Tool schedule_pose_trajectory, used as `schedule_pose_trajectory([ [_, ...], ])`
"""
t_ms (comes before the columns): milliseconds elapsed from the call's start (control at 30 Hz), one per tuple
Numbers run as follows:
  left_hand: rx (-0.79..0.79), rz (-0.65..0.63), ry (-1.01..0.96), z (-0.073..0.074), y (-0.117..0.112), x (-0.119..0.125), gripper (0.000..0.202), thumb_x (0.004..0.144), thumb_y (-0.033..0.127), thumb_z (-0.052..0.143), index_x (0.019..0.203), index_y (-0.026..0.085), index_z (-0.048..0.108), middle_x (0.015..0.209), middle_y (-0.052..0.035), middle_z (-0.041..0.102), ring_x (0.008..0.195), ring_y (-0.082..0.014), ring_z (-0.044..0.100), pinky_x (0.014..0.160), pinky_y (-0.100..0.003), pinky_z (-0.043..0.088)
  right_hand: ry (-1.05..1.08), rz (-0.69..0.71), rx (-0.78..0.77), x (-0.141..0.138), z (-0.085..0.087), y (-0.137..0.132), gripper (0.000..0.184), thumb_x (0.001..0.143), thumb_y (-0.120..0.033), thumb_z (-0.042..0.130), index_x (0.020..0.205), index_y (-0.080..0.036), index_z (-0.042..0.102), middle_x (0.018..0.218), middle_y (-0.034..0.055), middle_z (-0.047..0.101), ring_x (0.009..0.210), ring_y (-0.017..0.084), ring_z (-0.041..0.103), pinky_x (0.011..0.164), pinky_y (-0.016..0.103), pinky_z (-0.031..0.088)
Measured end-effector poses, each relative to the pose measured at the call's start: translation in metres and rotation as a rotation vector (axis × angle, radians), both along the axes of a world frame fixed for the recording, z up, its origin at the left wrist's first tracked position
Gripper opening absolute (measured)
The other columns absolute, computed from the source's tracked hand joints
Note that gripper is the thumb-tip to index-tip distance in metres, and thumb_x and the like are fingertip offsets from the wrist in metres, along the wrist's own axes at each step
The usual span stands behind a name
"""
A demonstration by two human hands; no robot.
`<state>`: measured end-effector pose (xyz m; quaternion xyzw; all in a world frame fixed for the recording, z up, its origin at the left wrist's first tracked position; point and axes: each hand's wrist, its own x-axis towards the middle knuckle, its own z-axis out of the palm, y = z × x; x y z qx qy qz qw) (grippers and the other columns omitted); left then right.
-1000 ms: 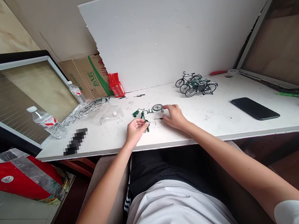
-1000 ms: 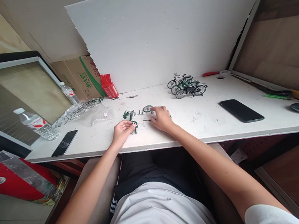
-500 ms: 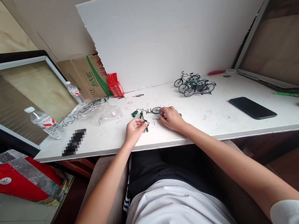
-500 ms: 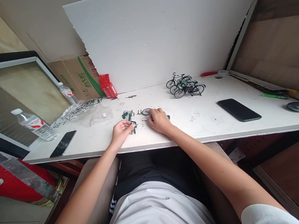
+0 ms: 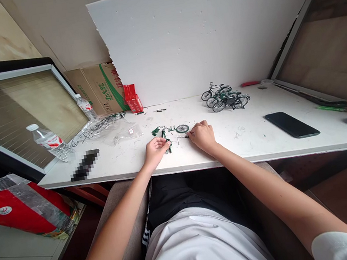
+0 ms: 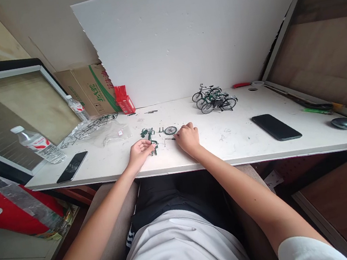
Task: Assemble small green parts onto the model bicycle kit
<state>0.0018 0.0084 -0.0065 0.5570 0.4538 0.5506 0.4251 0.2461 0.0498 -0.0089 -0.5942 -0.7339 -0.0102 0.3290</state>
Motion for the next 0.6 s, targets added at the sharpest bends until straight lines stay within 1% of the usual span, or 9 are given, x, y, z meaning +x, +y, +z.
schedule_pose_trajectory([
  [133, 0.002, 0.001, -0.002, 0.000, 0.000, 0.000, 0.039, 0.072, 0.039, 0.094, 0.093, 0.017, 0.069, 0.084, -0.0058, 0.072, 0.078, -0.0168, 0.068, 0.071, -0.029, 0.055, 0.063, 0.010, -0.045, -0.001, 0.004, -0.002, 0.018, 0.095, -0.023, 0.064, 0.085, -0.022, 0.079, 0.102, 0.0172, 0.078, 0.115, 0.041, 0.053, 0.089, 0.055, 0.049],
  [200, 0.007, 0.001, 0.002, -0.001, 0.000, 0.000, 0.039, 0.072, 0.038, 0.094, 0.093, 0.017, 0.069, 0.084, -0.0059, 0.072, 0.078, -0.0170, 0.068, 0.071, -0.030, 0.055, 0.099, 0.015, -0.067, -0.002, 0.007, -0.005, 0.014, 0.093, -0.021, 0.065, 0.089, -0.022, 0.079, 0.102, 0.0155, 0.079, 0.118, 0.042, 0.054, 0.091, 0.054, 0.049],
  [300, 0.007, 0.002, 0.006, -0.002, 0.001, 0.000, 0.039, 0.072, 0.039, 0.094, 0.092, 0.017, 0.069, 0.084, -0.0060, 0.072, 0.077, -0.0169, 0.068, 0.072, -0.030, 0.055, 0.148, 0.026, -0.067, -0.005, 0.011, -0.008, 0.012, 0.093, -0.023, 0.065, 0.093, -0.022, 0.076, 0.099, 0.0133, 0.080, 0.121, 0.041, 0.056, 0.095, 0.054, 0.048],
  [333, 0.007, 0.002, 0.006, -0.002, 0.001, 0.000, 0.039, 0.072, 0.039, 0.094, 0.093, 0.017, 0.069, 0.084, -0.0060, 0.072, 0.077, -0.0168, 0.068, 0.071, -0.030, 0.055, 0.168, 0.027, -0.059, -0.006, 0.012, -0.009, 0.012, 0.094, -0.024, 0.063, 0.095, -0.022, 0.075, 0.098, 0.0128, 0.080, 0.120, 0.040, 0.058, 0.096, 0.054, 0.048],
  [400, 0.008, 0.002, 0.002, -0.002, 0.002, 0.000, 0.040, 0.072, 0.040, 0.094, 0.093, 0.017, 0.069, 0.084, -0.0057, 0.072, 0.076, -0.0164, 0.068, 0.070, -0.029, 0.054, 0.219, 0.039, -0.034, -0.007, 0.013, -0.010, 0.013, 0.096, -0.026, 0.060, 0.098, -0.021, 0.072, 0.098, 0.0117, 0.079, 0.112, 0.037, 0.063, 0.094, 0.051, 0.049],
  [500, 0.002, 0.001, -0.006, -0.002, 0.001, 0.000, 0.041, 0.072, 0.040, 0.094, 0.094, 0.017, 0.068, 0.083, -0.0052, 0.072, 0.076, -0.0160, 0.068, 0.068, -0.028, 0.054, 0.301, 0.105, 0.003, -0.008, 0.013, -0.011, 0.012, 0.097, -0.028, 0.059, 0.100, -0.022, 0.070, 0.096, 0.0092, 0.078, 0.097, 0.030, 0.068, 0.087, 0.045, 0.052],
  [600, 0.001, 0.007, -0.003, -0.001, 0.000, 0.000, 0.040, 0.073, 0.039, 0.093, 0.094, 0.016, 0.068, 0.083, -0.0055, 0.072, 0.077, -0.0163, 0.069, 0.069, -0.028, 0.054, 0.343, 0.222, 0.078, -0.013, 0.014, -0.016, 0.010, 0.099, -0.030, 0.063, 0.101, -0.023, 0.070, 0.098, 0.0079, 0.078, 0.097, 0.029, 0.070, 0.084, 0.043, 0.054],
])
